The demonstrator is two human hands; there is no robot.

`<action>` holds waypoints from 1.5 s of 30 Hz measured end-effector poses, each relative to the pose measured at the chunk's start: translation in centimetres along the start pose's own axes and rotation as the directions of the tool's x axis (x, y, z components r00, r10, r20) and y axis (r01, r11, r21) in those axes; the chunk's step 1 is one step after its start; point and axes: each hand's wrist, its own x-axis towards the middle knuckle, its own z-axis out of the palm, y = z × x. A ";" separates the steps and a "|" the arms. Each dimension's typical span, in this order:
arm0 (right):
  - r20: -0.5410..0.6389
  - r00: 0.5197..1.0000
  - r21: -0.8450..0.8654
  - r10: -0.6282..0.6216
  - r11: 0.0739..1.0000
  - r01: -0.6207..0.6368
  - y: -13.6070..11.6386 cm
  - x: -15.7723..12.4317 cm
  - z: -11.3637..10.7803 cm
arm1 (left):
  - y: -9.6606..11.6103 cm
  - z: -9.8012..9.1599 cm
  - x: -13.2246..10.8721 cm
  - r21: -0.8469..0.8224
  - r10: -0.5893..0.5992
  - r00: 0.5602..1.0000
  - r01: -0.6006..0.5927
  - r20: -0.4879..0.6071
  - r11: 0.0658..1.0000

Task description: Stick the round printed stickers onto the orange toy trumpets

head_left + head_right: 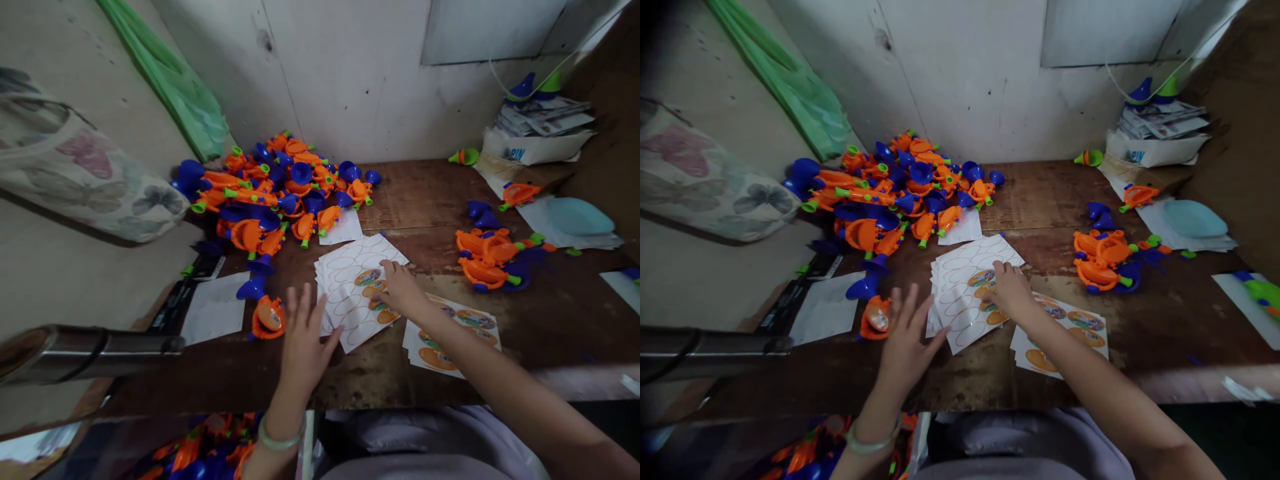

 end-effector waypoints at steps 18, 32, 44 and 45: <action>-0.389 0.837 0.231 -0.384 0.839 0.493 -0.7 -4.8 -0.8 | 7.7 -2.5 8.4 -0.739 -0.103 0.989 0.146 0.104 0.658; -0.664 0.571 0.030 -0.484 0.745 0.666 -2.0 -7.2 -2.4 | 10.7 -5.6 8.7 -0.856 -0.226 0.903 0.422 0.366 0.298; -0.608 0.606 0.072 -0.512 0.725 0.685 -1.5 -9.5 -4.3 | 8.7 -6.4 10.3 -0.848 -0.221 0.924 0.375 0.311 0.375; -0.610 0.620 0.091 -0.493 0.734 0.673 -1.4 -9.0 -4.0 | 8.8 -6.3 10.2 -0.851 -0.198 0.929 0.366 0.312 0.376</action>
